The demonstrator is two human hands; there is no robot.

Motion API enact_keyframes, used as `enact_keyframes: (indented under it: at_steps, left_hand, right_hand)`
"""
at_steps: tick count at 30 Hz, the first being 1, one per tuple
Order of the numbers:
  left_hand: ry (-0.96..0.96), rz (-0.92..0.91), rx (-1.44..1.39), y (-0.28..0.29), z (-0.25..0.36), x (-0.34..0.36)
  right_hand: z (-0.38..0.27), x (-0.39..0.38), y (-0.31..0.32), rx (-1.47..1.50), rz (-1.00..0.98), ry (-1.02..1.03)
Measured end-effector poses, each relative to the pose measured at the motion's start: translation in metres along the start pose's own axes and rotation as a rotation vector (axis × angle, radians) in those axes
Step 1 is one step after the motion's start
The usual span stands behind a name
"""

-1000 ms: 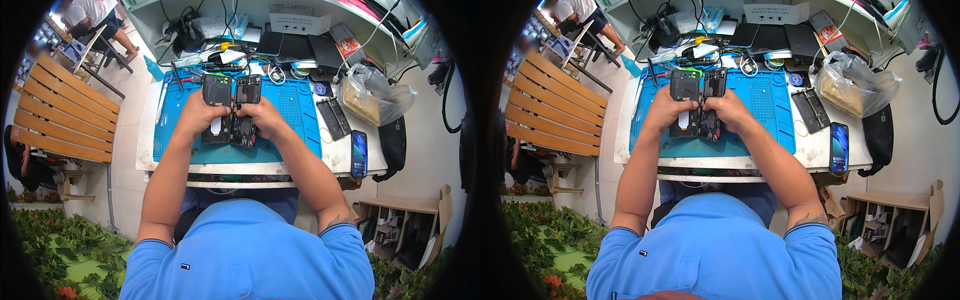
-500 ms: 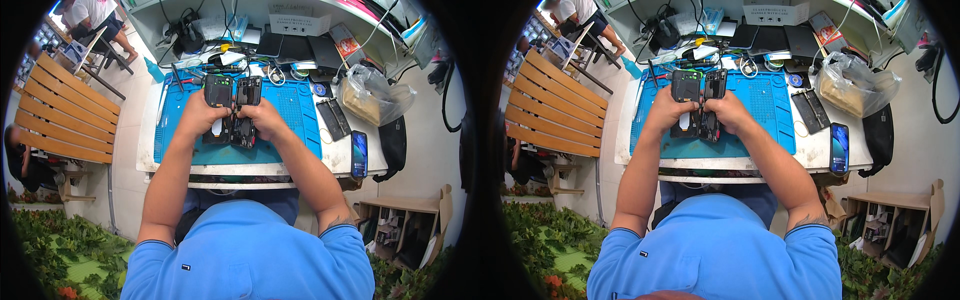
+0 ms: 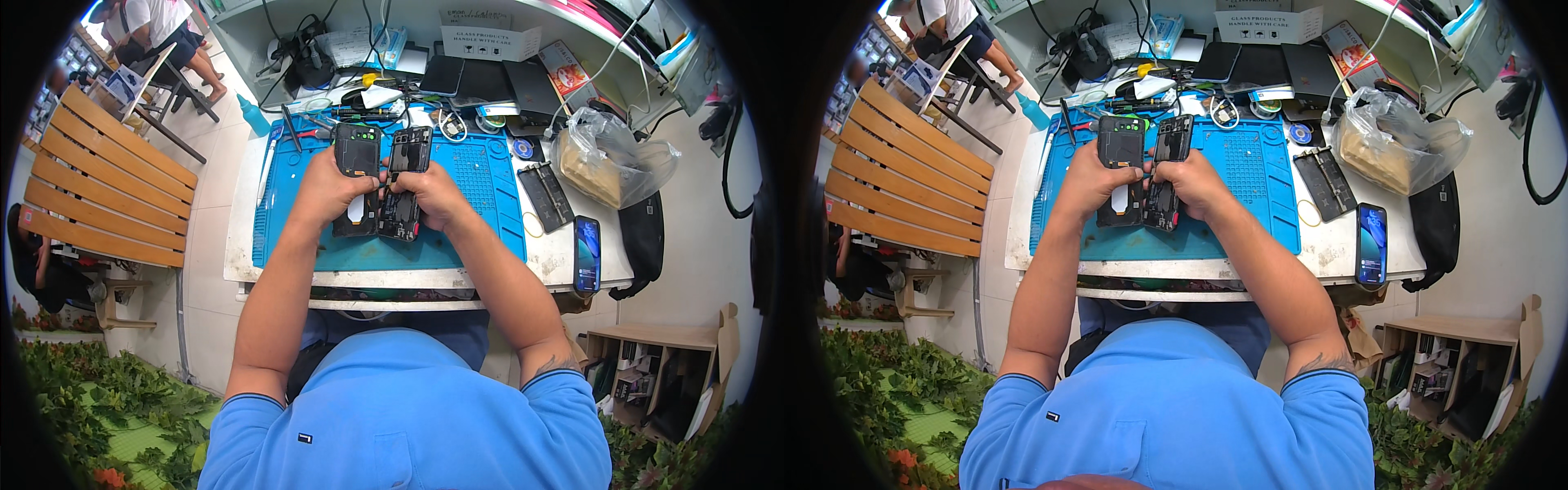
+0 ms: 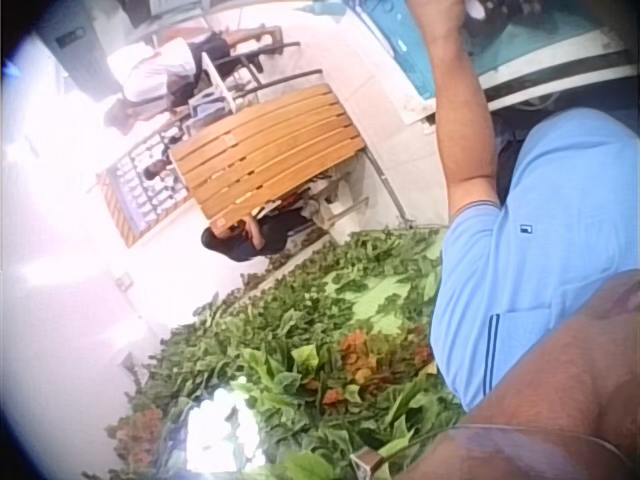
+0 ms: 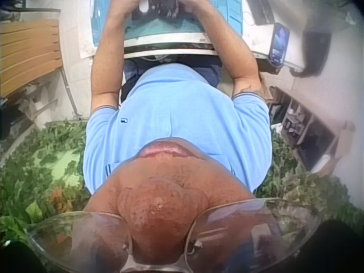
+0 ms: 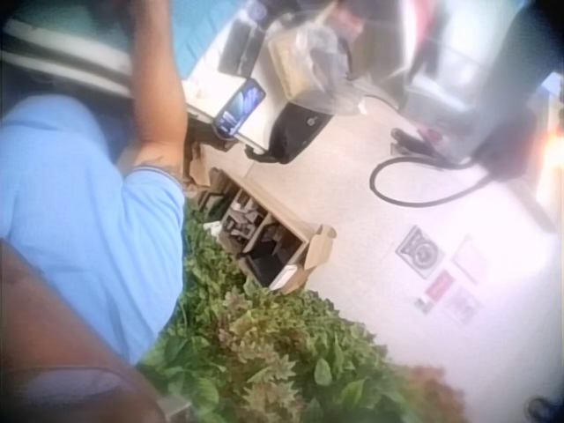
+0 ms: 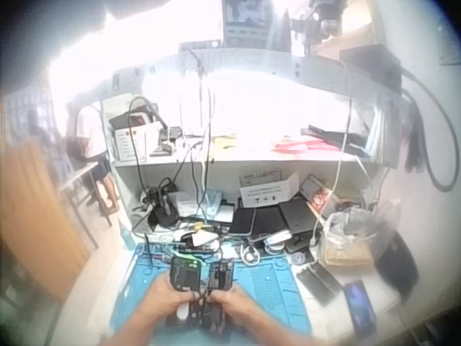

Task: The person cleans the back of a smartphone with a cloth and applies liquid from a blue bottle to the edges. They then use a green plastic prying tool to separate the back cover from the phone's frame, eventually opening the device to reveal the internal components.

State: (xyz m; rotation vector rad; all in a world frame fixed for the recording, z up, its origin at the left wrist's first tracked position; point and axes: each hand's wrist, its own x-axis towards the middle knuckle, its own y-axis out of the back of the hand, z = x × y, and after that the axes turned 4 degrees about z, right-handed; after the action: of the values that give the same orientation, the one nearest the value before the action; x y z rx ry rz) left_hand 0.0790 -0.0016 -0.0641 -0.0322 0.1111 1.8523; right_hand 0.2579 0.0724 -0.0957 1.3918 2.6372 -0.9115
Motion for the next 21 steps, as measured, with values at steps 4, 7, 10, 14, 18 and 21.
enact_keyframes:
  at_steps: [4,7,10,14,18,21]
  left_hand:
    - [0.009,-0.001,0.055,0.0,0.001,0.001]
    - [-0.085,0.005,0.202,0.001,-0.003,0.006]
    - [-0.085,-0.004,0.258,0.001,0.002,0.006]
    - [-0.122,-0.028,0.32,0.003,0.004,0.008]
    - [-0.134,-0.056,0.354,0.005,0.005,0.008]
    - [-0.082,-0.098,0.302,0.011,0.001,0.013]
  right_hand:
    - [0.004,0.004,0.003,-0.04,-0.043,0.031]
    - [0.009,0.008,0.007,-0.104,-0.065,0.095]
    - [0.0,0.0,0.004,-0.096,-0.113,-0.012]
    - [-0.002,-0.002,0.002,-0.082,-0.102,-0.01]
    - [0.0,0.001,0.005,-0.058,-0.126,-0.008]
    - [0.001,0.002,0.006,-0.032,-0.142,-0.003]
